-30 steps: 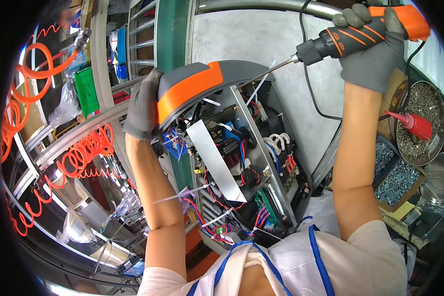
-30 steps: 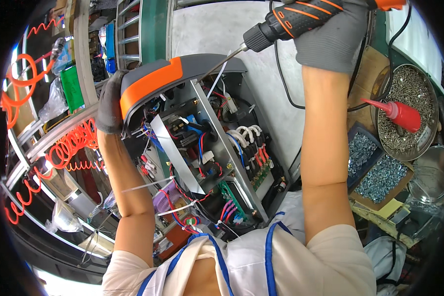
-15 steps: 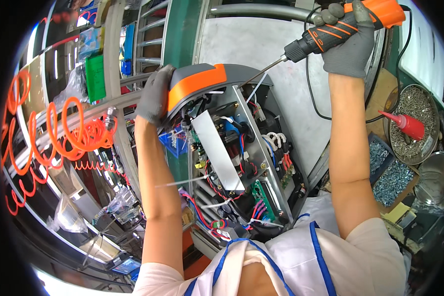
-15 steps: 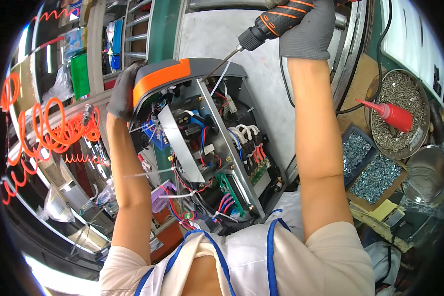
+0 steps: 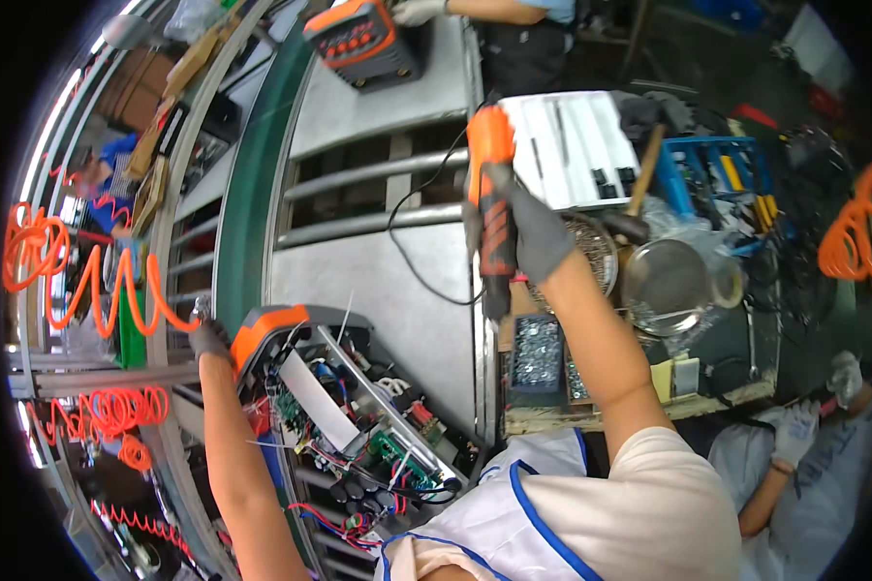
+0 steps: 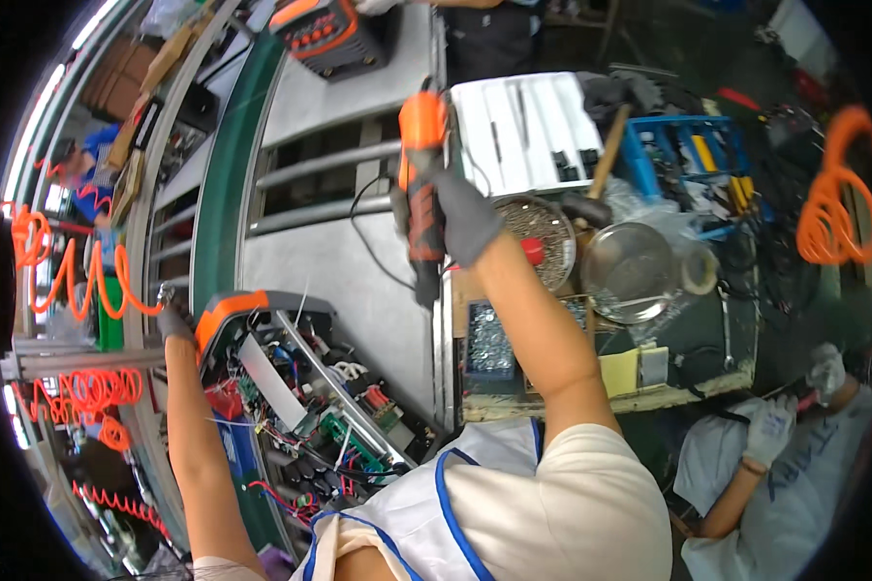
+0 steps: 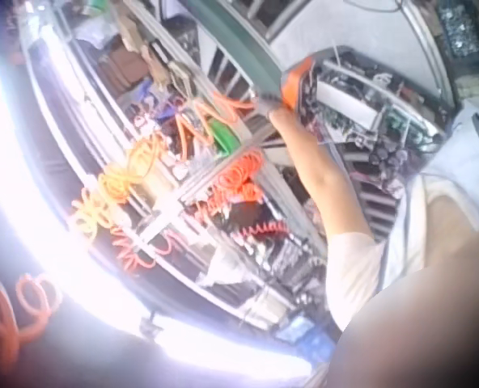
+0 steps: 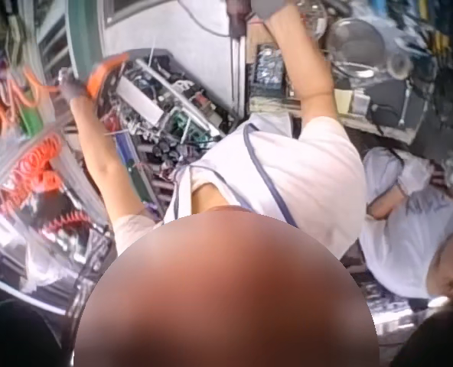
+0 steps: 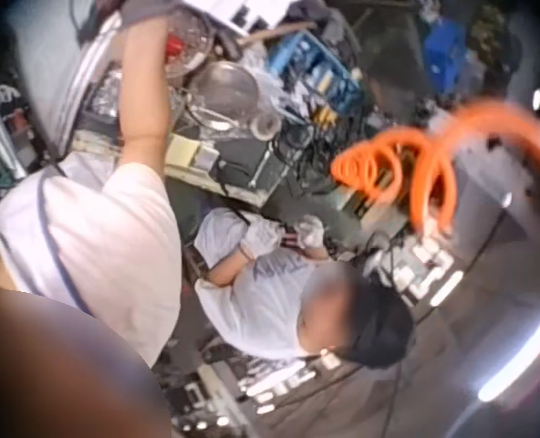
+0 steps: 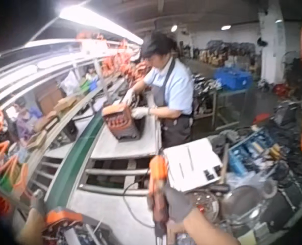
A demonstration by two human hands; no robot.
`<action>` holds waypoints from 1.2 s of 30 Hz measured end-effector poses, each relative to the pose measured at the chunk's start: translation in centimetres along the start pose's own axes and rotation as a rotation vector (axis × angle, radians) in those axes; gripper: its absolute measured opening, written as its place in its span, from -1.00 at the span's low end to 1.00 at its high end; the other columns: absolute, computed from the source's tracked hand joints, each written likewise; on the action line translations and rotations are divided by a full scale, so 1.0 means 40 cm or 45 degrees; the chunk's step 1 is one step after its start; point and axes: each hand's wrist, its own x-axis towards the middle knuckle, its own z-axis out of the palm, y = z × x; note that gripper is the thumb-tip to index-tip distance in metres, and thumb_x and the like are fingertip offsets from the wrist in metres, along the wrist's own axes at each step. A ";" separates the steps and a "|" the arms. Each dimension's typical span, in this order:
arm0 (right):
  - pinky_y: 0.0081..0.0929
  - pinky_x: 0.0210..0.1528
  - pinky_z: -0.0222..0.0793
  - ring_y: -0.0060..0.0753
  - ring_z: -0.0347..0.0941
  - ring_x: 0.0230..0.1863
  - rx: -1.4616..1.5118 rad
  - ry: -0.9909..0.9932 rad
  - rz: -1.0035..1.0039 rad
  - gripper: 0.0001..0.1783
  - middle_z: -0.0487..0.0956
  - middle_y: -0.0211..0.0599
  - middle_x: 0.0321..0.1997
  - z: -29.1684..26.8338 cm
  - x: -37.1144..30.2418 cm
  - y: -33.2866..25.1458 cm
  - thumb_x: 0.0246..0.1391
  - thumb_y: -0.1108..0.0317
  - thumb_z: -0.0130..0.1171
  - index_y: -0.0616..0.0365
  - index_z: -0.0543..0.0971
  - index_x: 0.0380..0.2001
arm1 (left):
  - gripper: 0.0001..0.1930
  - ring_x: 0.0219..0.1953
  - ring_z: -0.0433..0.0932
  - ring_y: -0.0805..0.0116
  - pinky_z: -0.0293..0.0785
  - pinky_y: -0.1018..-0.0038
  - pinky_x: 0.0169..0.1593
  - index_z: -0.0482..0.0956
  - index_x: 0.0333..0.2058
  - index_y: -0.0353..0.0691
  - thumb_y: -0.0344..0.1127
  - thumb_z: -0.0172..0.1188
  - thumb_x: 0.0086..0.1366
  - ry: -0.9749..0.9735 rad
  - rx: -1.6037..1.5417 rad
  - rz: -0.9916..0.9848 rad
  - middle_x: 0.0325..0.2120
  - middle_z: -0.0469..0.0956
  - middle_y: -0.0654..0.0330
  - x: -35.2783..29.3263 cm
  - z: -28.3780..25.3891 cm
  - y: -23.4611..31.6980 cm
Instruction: The person assembles an electronic device on a factory workbench. They place the device on the table, use a power drill to secure screws into the casing, and then connect internal wires to the circuit board.
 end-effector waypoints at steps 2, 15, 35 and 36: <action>-0.53 -0.53 0.38 -0.46 0.43 -0.60 -0.384 0.103 -0.033 -0.49 0.50 -0.34 -0.55 -0.025 -0.133 0.005 -0.04 -0.02 0.24 0.14 0.44 -0.18 | -0.78 -0.73 0.11 0.54 -0.05 0.54 -0.69 0.32 -0.58 0.02 -0.16 -0.08 0.26 -0.402 -0.485 -0.027 -0.71 0.16 0.39 -0.067 0.010 0.032; -0.69 -0.59 0.25 -0.72 0.32 -0.61 -1.022 0.702 -0.429 -0.58 0.46 -0.53 -0.54 -0.176 -0.538 -0.140 -0.12 0.16 0.35 0.15 0.50 -0.23 | -0.33 0.12 0.33 -0.03 0.29 0.22 0.13 0.23 0.08 -0.55 0.08 -0.20 0.34 -1.316 -0.559 -0.864 0.07 0.30 -0.24 -0.882 0.503 -0.192; -0.04 -0.08 0.39 0.01 0.45 0.00 -3.244 1.419 0.401 -0.21 0.49 -0.10 -0.01 -0.672 -0.338 -0.477 -0.12 0.00 0.23 -0.29 0.17 0.21 | -0.84 -0.65 0.32 0.48 0.22 0.57 -0.56 0.52 -0.41 -0.33 -0.33 0.08 0.15 -1.458 -0.329 -0.504 -0.66 0.40 0.22 -1.080 0.256 -0.164; -0.01 -0.09 0.40 -0.02 0.43 0.03 -3.305 1.455 0.337 -0.25 0.46 -0.12 0.04 -0.666 -0.327 -0.483 -0.08 0.00 0.19 -0.29 0.18 0.21 | -0.80 -0.62 0.32 0.49 0.23 0.58 -0.53 0.53 -0.39 -0.34 -0.29 0.09 0.16 -1.496 -0.244 -0.514 -0.64 0.40 0.22 -1.078 0.214 -0.199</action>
